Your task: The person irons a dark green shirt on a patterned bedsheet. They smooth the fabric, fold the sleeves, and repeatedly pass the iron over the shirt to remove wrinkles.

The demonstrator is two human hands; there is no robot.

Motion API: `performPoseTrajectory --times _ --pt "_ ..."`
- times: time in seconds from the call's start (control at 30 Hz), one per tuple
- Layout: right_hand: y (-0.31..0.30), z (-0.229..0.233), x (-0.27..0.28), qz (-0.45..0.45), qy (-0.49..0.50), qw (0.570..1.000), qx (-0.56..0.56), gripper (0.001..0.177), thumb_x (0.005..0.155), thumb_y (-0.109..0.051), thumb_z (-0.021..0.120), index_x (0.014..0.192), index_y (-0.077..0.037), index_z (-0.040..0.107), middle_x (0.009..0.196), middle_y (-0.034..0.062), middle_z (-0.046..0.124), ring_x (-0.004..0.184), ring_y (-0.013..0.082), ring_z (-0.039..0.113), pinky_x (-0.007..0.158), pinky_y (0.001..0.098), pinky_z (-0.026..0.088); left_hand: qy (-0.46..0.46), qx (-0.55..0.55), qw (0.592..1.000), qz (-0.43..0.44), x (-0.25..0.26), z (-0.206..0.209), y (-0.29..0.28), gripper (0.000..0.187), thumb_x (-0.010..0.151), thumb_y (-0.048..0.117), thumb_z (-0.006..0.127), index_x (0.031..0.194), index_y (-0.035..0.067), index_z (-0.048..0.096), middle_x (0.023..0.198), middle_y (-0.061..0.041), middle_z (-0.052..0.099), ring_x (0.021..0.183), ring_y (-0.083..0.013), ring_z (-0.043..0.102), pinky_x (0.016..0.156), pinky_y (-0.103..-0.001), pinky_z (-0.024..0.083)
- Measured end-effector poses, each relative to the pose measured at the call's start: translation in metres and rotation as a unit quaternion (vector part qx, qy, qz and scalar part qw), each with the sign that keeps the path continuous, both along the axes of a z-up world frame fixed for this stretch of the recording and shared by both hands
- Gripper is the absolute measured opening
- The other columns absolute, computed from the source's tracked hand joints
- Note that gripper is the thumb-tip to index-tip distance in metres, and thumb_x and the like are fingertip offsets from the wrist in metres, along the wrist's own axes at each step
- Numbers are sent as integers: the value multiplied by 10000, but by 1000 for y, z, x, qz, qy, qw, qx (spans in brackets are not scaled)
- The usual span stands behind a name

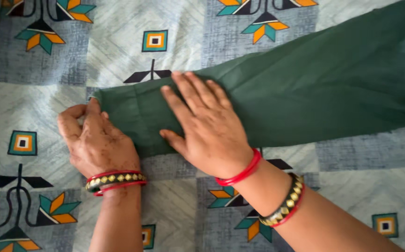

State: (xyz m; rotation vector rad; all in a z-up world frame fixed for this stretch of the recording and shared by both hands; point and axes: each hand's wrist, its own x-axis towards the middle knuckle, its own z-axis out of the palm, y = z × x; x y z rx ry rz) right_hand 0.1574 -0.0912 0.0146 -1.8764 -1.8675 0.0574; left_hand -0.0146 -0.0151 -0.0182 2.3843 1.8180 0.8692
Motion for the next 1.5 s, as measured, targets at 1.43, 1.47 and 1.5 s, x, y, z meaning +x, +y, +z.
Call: performPoseTrajectory --times 1.43,1.47,1.5 --pt "-154 32 306 -293 145 938 -113 645 964 -337 563 1495 -14 391 1612 213 342 1322 378 505 1019 443 448 93 -134 937 -308 271 15 -80 624 947 243 526 1552 118 441 1668 -102 316 1555 -322 207 1225 -549 110" --pt "-149 27 295 -267 86 957 -79 543 963 -287 573 1434 -44 459 1541 170 438 1356 354 526 1103 429 435 38 -132 926 -352 275 12 -85 602 967 213 480 1564 148 443 1687 -65 337 1572 -277 239 1275 -507 152" --pt "-140 22 281 -239 26 970 -43 447 961 -237 582 1374 -73 527 1469 130 534 1389 331 546 1187 416 421 -17 -128 910 -394 283 8 -91 589 988 183 435 1577 177 444 1706 -29 359 1588 -233 272 1325 -464 194"
